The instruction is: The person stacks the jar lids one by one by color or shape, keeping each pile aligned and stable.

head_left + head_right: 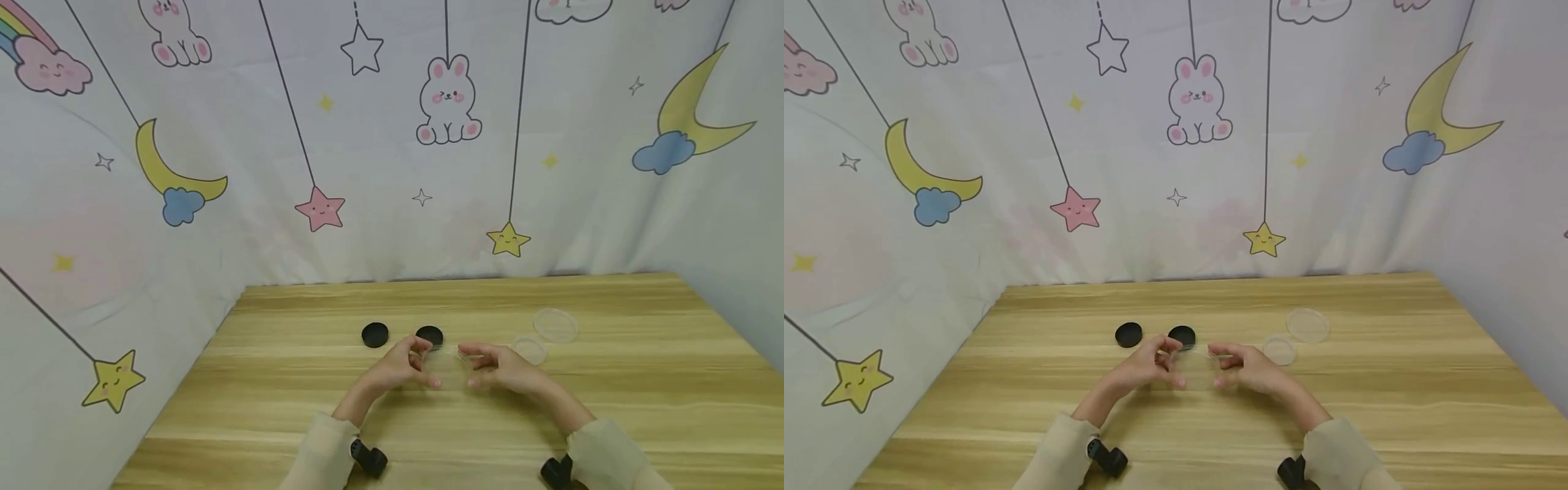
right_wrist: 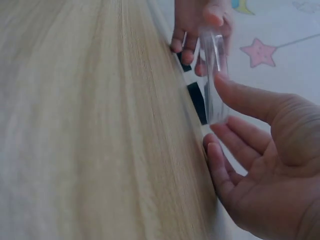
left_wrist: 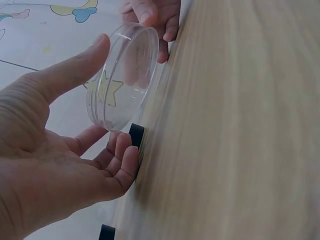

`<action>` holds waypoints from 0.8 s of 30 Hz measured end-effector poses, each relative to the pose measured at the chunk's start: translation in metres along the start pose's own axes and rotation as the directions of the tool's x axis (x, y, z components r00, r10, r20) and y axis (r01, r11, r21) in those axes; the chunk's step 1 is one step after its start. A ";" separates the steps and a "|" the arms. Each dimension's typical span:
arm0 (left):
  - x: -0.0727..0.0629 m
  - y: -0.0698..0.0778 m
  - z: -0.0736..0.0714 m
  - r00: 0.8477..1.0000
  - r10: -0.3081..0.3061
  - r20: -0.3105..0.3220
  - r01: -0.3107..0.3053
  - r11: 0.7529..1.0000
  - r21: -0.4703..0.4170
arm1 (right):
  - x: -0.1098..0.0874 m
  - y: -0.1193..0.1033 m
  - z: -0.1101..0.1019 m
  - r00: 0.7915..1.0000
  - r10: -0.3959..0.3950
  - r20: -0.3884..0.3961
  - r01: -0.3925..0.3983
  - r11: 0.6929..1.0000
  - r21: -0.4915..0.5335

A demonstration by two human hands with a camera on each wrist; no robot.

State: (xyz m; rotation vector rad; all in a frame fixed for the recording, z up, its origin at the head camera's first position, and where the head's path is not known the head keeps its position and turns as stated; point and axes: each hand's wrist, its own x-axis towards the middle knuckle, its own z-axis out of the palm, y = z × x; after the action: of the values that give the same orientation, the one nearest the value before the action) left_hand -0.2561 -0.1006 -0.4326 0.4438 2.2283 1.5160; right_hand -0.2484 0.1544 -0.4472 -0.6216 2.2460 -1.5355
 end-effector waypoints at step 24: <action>0.000 -0.004 0.004 0.996 0.072 0.051 -0.082 0.963 0.255 | -0.002 -0.002 0.008 0.998 -0.047 -0.043 0.039 0.986 -0.165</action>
State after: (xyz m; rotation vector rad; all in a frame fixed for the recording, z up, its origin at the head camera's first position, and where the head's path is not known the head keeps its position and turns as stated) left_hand -0.2542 -0.0994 -0.4376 0.6405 2.4094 1.2443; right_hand -0.2419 0.1487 -0.4485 -0.6912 2.4268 -1.4077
